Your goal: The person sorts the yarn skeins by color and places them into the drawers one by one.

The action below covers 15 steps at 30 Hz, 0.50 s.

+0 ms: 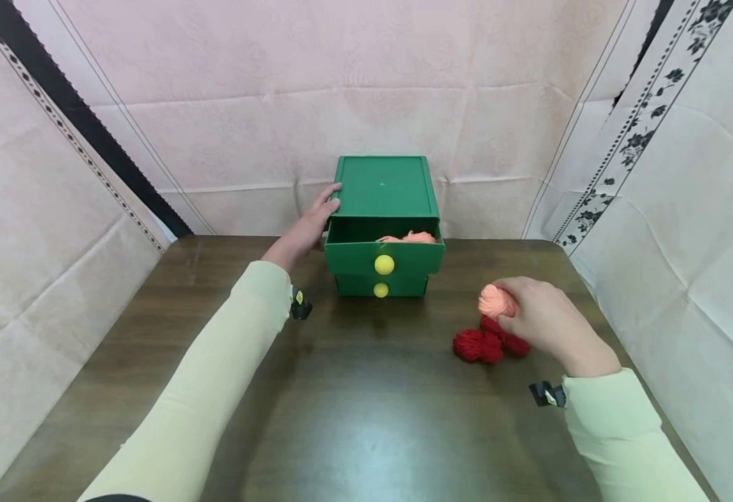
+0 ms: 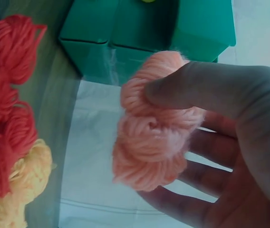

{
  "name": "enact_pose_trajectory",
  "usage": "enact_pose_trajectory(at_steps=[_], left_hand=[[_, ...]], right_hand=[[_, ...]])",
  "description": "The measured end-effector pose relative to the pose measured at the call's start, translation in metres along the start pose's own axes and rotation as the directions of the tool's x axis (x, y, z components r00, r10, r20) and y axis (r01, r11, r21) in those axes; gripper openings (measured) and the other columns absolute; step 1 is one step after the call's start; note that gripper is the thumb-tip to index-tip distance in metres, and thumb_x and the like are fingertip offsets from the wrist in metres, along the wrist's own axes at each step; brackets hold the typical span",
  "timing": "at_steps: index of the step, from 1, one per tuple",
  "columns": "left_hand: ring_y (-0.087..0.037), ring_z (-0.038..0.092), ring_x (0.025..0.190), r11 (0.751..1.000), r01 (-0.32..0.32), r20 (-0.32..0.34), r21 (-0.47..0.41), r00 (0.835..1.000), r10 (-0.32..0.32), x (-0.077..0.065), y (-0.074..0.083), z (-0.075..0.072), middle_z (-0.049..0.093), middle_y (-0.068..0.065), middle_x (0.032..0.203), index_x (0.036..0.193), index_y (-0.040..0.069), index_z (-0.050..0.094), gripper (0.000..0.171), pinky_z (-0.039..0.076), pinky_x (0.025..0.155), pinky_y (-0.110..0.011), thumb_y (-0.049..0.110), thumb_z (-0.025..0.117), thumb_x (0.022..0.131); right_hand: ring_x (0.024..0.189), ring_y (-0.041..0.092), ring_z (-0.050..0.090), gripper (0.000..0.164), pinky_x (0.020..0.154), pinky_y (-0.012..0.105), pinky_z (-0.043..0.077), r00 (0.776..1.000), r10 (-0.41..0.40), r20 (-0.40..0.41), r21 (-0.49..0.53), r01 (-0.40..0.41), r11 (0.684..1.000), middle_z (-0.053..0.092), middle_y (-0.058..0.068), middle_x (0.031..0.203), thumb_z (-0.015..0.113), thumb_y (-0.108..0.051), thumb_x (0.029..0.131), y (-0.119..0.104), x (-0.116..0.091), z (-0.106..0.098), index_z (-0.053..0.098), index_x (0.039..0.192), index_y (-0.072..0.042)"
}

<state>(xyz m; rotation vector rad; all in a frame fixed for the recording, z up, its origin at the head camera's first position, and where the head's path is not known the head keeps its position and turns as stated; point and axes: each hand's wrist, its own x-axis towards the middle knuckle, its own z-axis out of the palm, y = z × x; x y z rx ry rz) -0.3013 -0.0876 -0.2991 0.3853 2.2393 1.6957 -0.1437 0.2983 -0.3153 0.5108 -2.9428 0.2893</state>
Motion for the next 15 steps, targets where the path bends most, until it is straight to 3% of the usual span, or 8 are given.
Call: enact_pose_trajectory(at_steps=[8,15], left_hand=[[-0.033,0.038,0.137,0.999,0.018,0.012,-0.044,1.0,-0.018,0.003,-0.002,0.001,0.005,0.004,0.164,0.152,0.047,0.013,0.053,0.052,0.086,-0.053,0.05,0.034,0.103],[-0.035,0.039,0.136,0.998,0.017,0.007,-0.055,1.0,-0.017,0.005,-0.002,0.001,0.008,0.003,0.163,0.151,0.048,0.014,0.053,0.051,0.088,-0.056,0.051,0.035,0.102]], right_hand=[[0.066,0.019,0.05,0.044,0.06,0.033,0.041,0.997,-0.018,-0.08,0.02,0.019,1.0,0.059,0.004,0.08,0.078,-0.014,0.075,-0.011,0.011,-0.006,0.057,0.112,-0.011],[0.067,0.019,0.049,0.042,0.06,0.034,0.041,0.976,-0.073,-0.204,0.028,0.08,0.996,0.06,0.004,0.08,0.079,-0.01,0.073,-0.025,0.025,-0.016,0.06,0.111,-0.009]])
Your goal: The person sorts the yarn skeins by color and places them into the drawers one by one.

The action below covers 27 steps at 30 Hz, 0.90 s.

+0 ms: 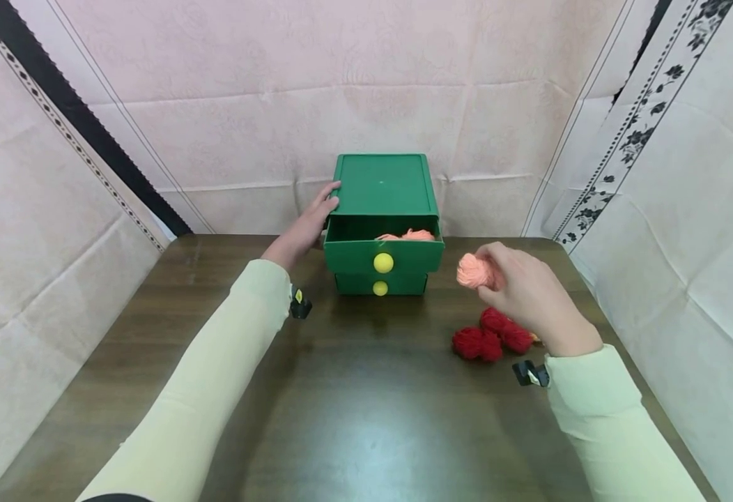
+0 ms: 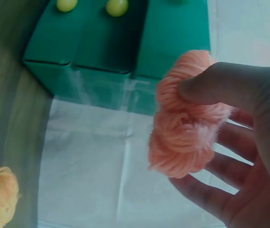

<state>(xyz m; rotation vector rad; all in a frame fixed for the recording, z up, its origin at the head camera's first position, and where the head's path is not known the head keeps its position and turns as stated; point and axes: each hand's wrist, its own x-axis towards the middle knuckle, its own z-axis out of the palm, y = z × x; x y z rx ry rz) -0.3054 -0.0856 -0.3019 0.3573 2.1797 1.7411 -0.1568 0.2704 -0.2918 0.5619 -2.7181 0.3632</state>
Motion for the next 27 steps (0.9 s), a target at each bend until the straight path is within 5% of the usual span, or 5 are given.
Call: enact_pose_trajectory(at_steps=[14,27], left_hand=[[-0.034,0.038,0.138,1.0,0.001,-0.005,0.023,1.0,-0.001,-0.001,0.001,-0.001,0.006,0.003,0.164,0.152,0.047,0.014,0.053,0.05,0.09,-0.055,0.049,0.035,0.103],[-0.032,0.03,0.143,0.998,-0.008,-0.011,0.059,1.0,0.009,-0.003,0.001,-0.001,0.004,0.004,0.164,0.152,0.046,0.014,0.053,0.046,0.094,-0.06,0.051,0.033,0.103]], right_hand=[[0.088,0.023,0.054,0.039,0.072,0.041,0.045,0.981,-0.121,-0.155,0.039,0.128,0.991,0.065,0.01,0.105,0.074,-0.006,0.077,-0.03,0.032,-0.009,0.064,0.115,-0.006],[0.089,0.025,0.057,0.046,0.078,0.044,0.049,0.958,-0.241,-0.153,0.05,0.251,0.967,0.066,0.013,0.117,0.075,-0.007,0.08,-0.059,0.074,-0.011,0.061,0.124,-0.006]])
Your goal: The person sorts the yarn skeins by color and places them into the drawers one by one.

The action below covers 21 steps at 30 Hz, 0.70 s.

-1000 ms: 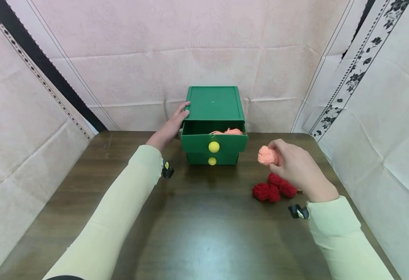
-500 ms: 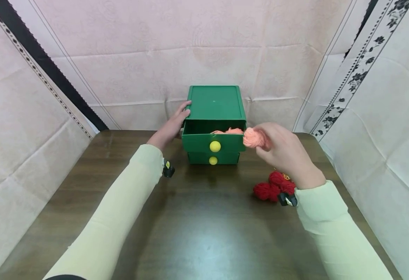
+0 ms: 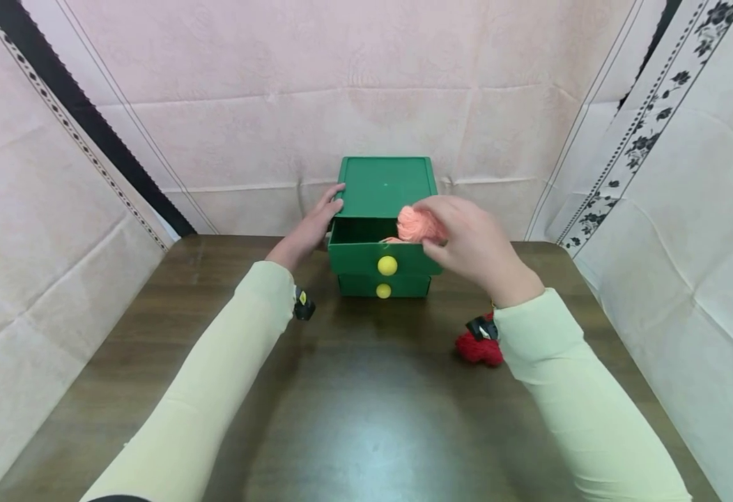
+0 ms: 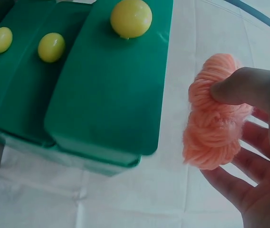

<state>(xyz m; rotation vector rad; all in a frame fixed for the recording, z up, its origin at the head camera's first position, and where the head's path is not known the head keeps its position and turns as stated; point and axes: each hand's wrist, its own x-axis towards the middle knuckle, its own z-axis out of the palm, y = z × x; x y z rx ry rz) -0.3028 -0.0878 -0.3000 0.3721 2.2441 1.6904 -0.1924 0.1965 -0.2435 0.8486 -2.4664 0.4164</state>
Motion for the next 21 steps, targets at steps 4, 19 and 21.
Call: enact_pose_trajectory(at_steps=[4,19,21], left_hand=[[-0.033,0.031,0.142,1.0,-0.009,0.0,0.005,1.0,0.009,-0.001,0.0,0.0,0.005,0.003,0.164,0.153,0.045,0.013,0.054,0.048,0.093,-0.059,0.05,0.033,0.103],[-0.037,0.038,0.137,1.0,0.011,-0.003,-0.021,1.0,-0.011,-0.001,0.001,0.001,0.01,-0.001,0.163,0.152,0.045,0.013,0.053,0.048,0.089,-0.062,0.049,0.033,0.103],[-0.037,0.038,0.137,1.0,0.005,-0.006,-0.018,1.0,-0.005,0.001,-0.002,0.0,0.01,0.0,0.163,0.151,0.047,0.014,0.052,0.046,0.092,-0.063,0.051,0.033,0.103]], right_hand=[[0.099,0.028,0.059,0.047,0.083,0.045,0.05,1.0,-0.017,0.014,0.01,0.017,1.0,0.065,0.013,0.12,0.077,-0.01,0.081,-0.004,0.012,0.008,0.06,0.125,-0.006],[0.123,0.026,0.054,0.052,0.102,0.044,0.046,0.996,-0.015,0.093,0.074,0.008,0.997,0.06,0.008,0.132,0.076,-0.017,0.085,-0.026,0.045,0.043,0.057,0.132,-0.012],[0.124,0.026,0.054,0.052,0.103,0.044,0.045,0.995,-0.018,0.103,0.085,0.009,0.996,0.06,0.008,0.133,0.076,-0.018,0.086,-0.028,0.047,0.047,0.057,0.133,-0.012]])
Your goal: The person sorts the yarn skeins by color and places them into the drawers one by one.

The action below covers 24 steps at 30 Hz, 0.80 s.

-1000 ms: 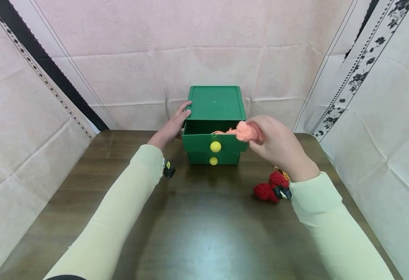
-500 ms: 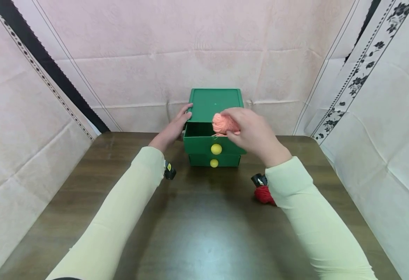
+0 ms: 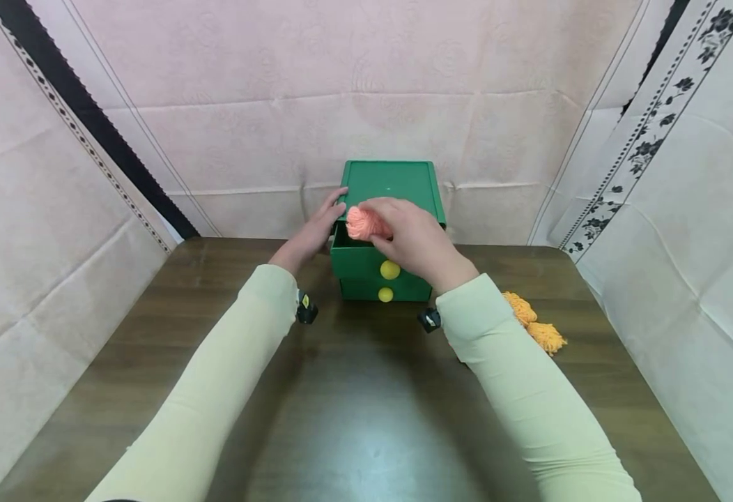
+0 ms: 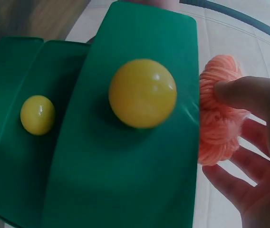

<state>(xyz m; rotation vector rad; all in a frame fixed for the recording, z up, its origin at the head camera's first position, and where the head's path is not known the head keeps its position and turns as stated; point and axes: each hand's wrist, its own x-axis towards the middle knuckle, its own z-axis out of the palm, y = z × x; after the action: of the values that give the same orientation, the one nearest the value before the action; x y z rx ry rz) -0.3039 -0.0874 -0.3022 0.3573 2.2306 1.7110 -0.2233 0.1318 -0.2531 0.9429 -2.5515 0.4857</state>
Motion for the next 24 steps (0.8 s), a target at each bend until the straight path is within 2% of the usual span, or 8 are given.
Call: enact_pose_trajectory(at_steps=[6,12,16,21,24], left_hand=[[-0.037,0.039,0.135,0.999,-0.038,-0.04,0.018,0.998,0.039,0.016,-0.019,0.0,0.014,0.003,0.162,0.145,0.058,0.018,0.049,0.047,0.089,-0.064,0.061,0.034,0.099],[-0.037,0.037,0.137,1.0,-0.003,-0.018,0.01,1.0,0.003,0.007,-0.007,-0.001,0.01,0.003,0.163,0.148,0.054,0.016,0.05,0.046,0.091,-0.063,0.056,0.033,0.101],[-0.036,0.033,0.14,0.999,0.006,-0.004,0.035,1.0,-0.006,-0.002,0.002,0.0,0.008,0.003,0.164,0.151,0.049,0.012,0.053,0.046,0.091,-0.062,0.052,0.032,0.103],[-0.035,0.034,0.14,0.998,0.005,-0.003,0.063,1.0,-0.005,-0.006,0.006,0.0,0.008,0.002,0.164,0.153,0.046,0.01,0.054,0.048,0.09,-0.059,0.051,0.03,0.103],[-0.035,0.035,0.14,0.997,0.005,-0.007,0.073,1.0,-0.005,-0.006,0.006,0.001,0.008,0.003,0.164,0.153,0.047,0.01,0.054,0.049,0.088,-0.057,0.052,0.03,0.103]], right_hand=[[0.128,0.026,0.052,0.048,0.106,0.043,0.043,1.0,-0.006,0.016,-0.011,0.007,1.0,0.06,0.008,0.134,0.072,-0.022,0.089,-0.002,-0.004,0.004,0.057,0.134,-0.012],[0.113,0.025,0.06,0.034,0.096,0.042,0.05,0.994,-0.081,-0.077,-0.012,0.081,0.997,0.068,0.008,0.117,0.075,-0.016,0.086,-0.003,-0.016,0.005,0.067,0.118,-0.008],[0.102,0.025,0.062,0.025,0.088,0.041,0.053,0.985,-0.119,-0.128,-0.022,0.117,0.993,0.07,0.008,0.105,0.077,-0.01,0.082,-0.005,-0.031,0.009,0.071,0.106,-0.006],[0.096,0.025,0.063,0.021,0.09,0.042,0.053,0.98,-0.149,-0.13,-0.031,0.146,0.989,0.07,0.008,0.099,0.079,-0.009,0.079,-0.005,-0.049,0.021,0.072,0.099,-0.005],[0.095,0.024,0.063,0.019,0.09,0.041,0.053,0.983,-0.142,-0.117,-0.044,0.138,0.989,0.069,0.007,0.098,0.079,-0.01,0.079,-0.002,-0.057,0.03,0.072,0.096,-0.006]])
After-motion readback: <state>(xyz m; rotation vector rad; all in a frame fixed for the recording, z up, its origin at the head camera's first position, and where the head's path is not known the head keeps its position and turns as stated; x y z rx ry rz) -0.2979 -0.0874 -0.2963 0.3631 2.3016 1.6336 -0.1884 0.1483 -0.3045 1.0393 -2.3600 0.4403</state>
